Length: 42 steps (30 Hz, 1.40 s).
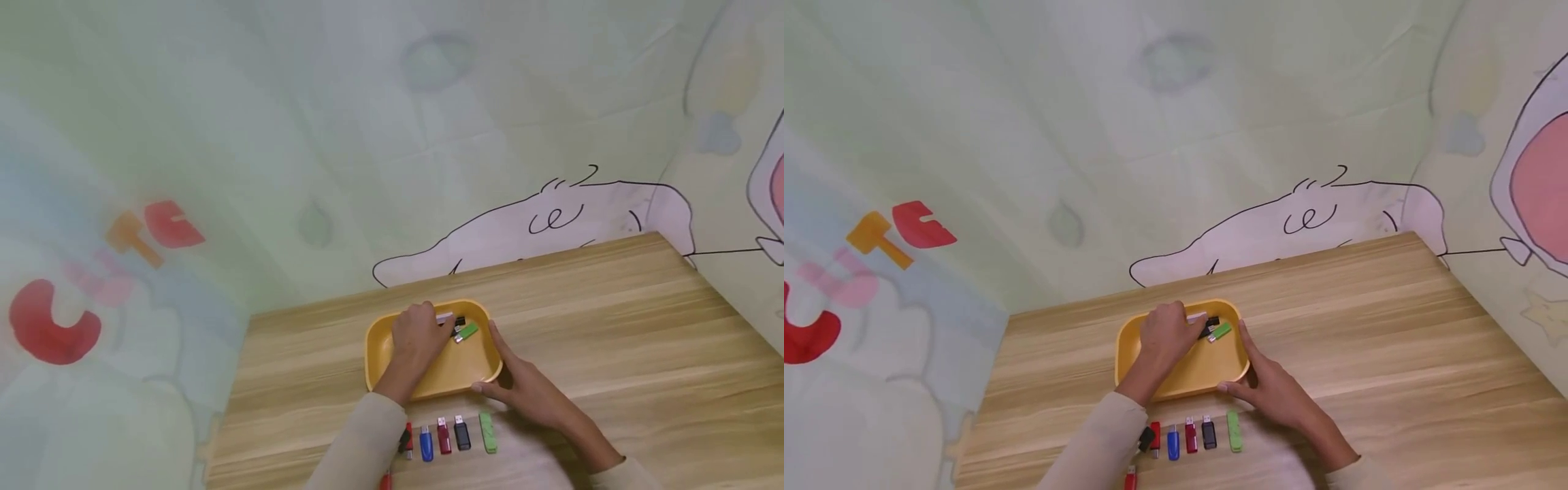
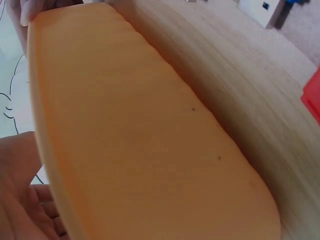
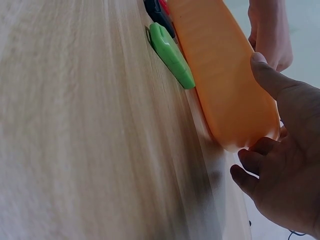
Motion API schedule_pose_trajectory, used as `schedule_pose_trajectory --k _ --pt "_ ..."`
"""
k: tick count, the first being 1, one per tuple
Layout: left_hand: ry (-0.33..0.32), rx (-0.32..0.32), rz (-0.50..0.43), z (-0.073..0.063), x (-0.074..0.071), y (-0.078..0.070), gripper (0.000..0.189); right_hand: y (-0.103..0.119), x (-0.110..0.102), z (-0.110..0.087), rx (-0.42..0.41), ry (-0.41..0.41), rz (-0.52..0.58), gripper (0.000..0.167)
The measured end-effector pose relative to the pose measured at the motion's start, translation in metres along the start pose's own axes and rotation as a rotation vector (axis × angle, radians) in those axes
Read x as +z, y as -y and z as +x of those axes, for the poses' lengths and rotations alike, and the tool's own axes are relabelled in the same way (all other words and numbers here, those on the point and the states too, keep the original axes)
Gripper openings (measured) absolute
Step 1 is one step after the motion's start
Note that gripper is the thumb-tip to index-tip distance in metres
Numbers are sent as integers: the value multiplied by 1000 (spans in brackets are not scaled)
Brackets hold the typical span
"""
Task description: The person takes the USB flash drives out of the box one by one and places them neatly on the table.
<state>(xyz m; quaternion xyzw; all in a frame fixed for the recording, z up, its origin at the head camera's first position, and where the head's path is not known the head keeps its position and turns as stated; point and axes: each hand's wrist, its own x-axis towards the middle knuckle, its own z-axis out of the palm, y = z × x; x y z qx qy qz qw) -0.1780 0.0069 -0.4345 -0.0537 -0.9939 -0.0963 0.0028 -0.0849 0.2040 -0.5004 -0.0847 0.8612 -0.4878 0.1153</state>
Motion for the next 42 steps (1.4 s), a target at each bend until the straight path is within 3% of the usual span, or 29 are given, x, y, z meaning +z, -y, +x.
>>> schedule_pose_trajectory --k 12,29,42 --pt "-24 21 47 5 11 -4 54 -1 3 -2 -19 -1 5 114" --pt "36 -24 120 12 17 -11 50 0 4 -1 7 -1 10 112" --pt "27 -8 137 17 20 -16 51 -2 2 0 25 -12 6 114"
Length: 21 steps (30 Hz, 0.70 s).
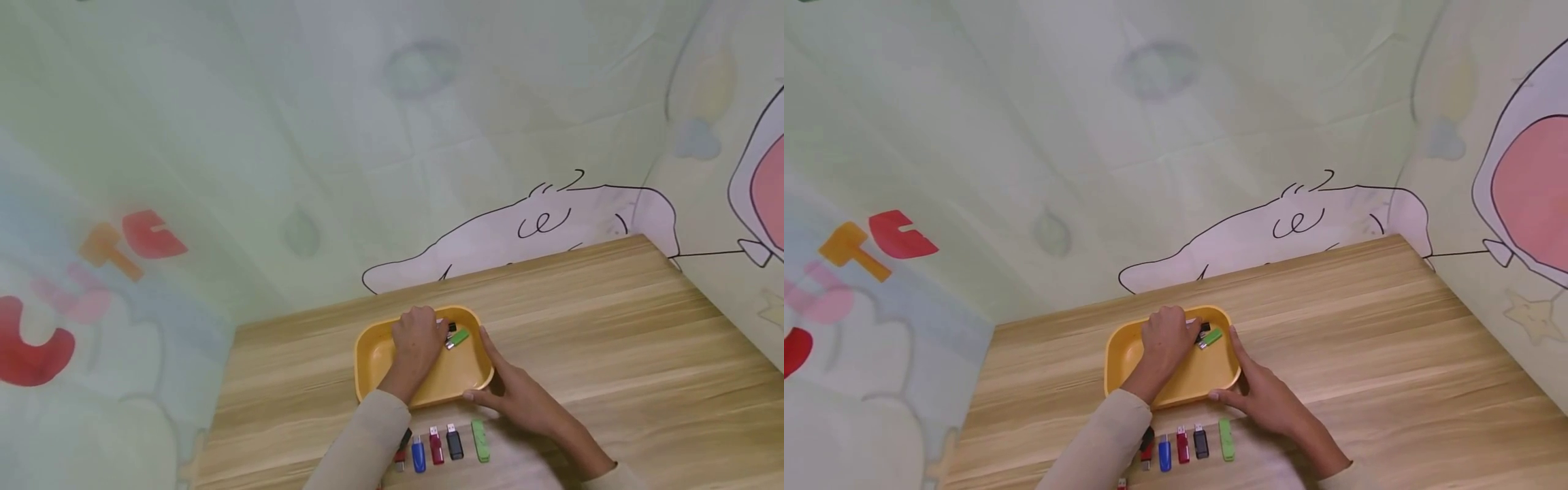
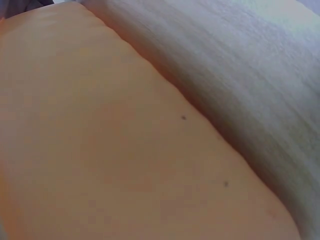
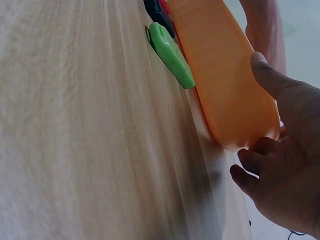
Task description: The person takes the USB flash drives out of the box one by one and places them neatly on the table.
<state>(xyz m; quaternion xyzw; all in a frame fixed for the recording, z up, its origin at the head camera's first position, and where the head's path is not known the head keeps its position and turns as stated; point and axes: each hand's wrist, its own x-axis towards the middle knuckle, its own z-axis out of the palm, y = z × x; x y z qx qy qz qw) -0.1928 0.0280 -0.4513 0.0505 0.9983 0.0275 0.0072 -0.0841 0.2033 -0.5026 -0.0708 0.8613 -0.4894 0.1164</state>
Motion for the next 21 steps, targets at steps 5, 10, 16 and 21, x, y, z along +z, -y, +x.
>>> schedule_pose_trajectory --k 5,10,16,21 --pt "-14 0 -40 -2 -1 4 50 1 0 -1 -24 -2 -9 114" --pt "-29 -5 -73 -7 -5 5 49 2 -2 -2 -40 -9 -19 114" --pt "-68 0 -31 -15 -12 8 43 2 -1 -2 -50 -17 -27 114" --pt "-71 -15 -38 -24 -19 10 53 3 -1 -2 -46 -14 -40 113"
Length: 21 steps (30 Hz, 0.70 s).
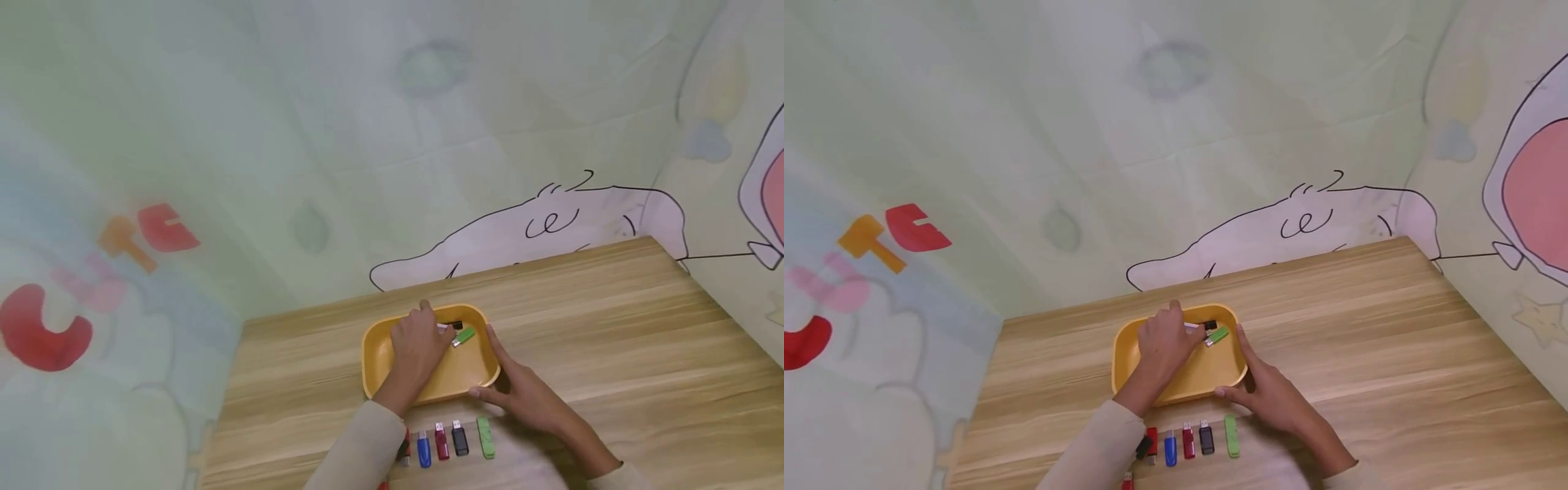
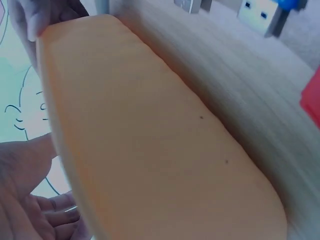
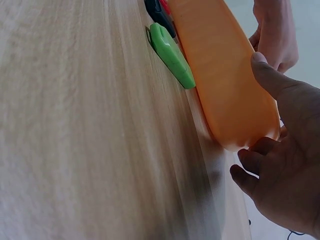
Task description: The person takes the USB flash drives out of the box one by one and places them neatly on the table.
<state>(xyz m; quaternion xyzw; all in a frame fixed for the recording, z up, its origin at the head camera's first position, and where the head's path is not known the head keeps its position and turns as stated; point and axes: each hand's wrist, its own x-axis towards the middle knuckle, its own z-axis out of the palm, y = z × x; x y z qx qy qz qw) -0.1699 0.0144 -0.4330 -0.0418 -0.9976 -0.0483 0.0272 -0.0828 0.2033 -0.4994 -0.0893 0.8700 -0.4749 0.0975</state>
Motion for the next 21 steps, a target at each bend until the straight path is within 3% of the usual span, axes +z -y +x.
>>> schedule_pose_trajectory --k 11,21 --pt "-89 42 -55 -15 -11 8 55 0 0 1 6 0 5 113" --pt "-58 37 -102 -25 -19 12 58 1 1 0 11 0 16 114"
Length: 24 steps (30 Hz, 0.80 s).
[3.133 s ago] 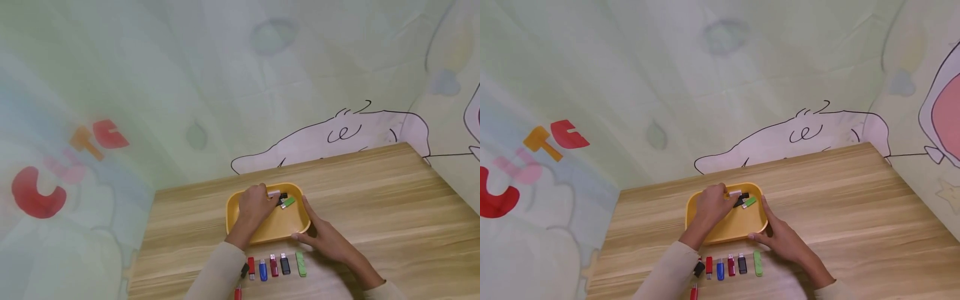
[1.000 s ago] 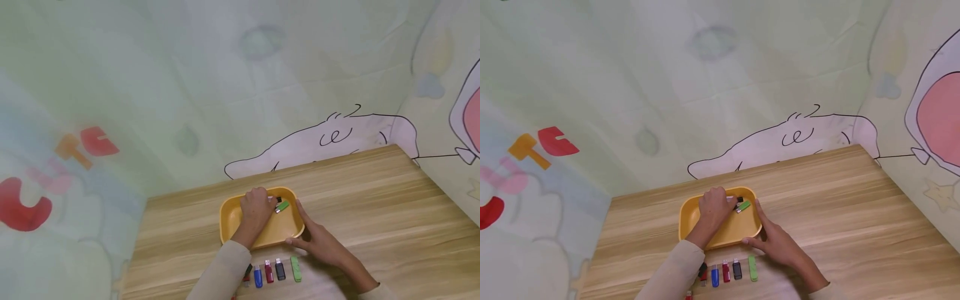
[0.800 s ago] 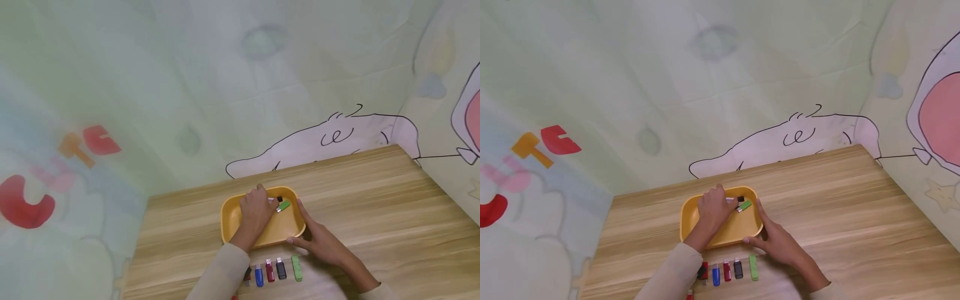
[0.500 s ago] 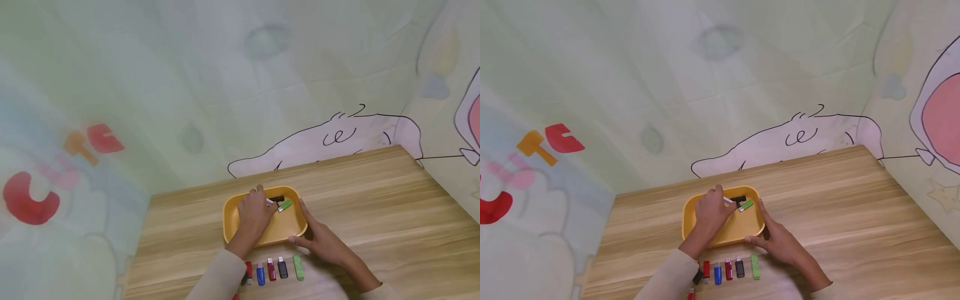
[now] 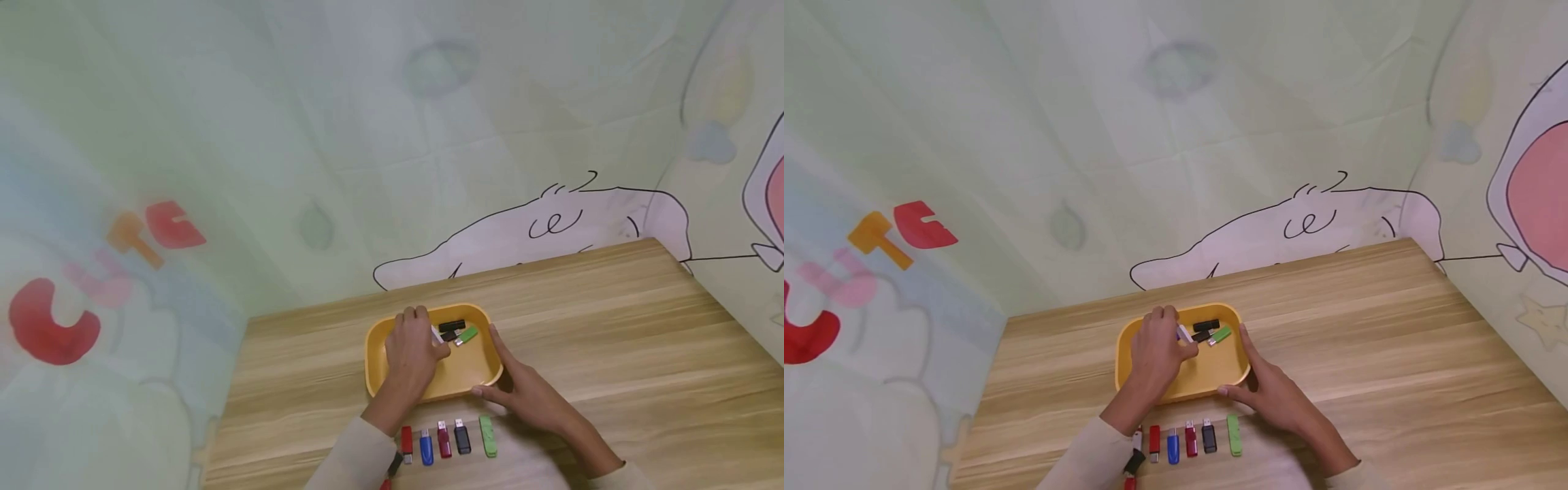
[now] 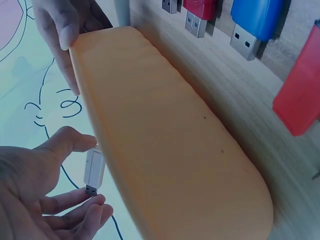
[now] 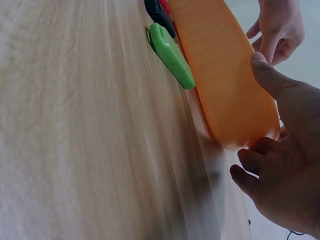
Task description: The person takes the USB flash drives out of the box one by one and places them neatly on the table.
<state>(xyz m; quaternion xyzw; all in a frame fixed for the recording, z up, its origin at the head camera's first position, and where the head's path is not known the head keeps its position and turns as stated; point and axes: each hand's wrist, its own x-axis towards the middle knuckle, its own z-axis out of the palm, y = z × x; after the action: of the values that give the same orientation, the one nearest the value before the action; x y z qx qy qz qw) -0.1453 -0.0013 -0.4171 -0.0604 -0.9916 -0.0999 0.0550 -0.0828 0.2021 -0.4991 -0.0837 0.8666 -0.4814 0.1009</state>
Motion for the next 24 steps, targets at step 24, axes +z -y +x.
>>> schedule_pose_trajectory --k 24 --pt "-3 40 -133 -24 -11 17 49 -1 -1 1 9 16 18 115"
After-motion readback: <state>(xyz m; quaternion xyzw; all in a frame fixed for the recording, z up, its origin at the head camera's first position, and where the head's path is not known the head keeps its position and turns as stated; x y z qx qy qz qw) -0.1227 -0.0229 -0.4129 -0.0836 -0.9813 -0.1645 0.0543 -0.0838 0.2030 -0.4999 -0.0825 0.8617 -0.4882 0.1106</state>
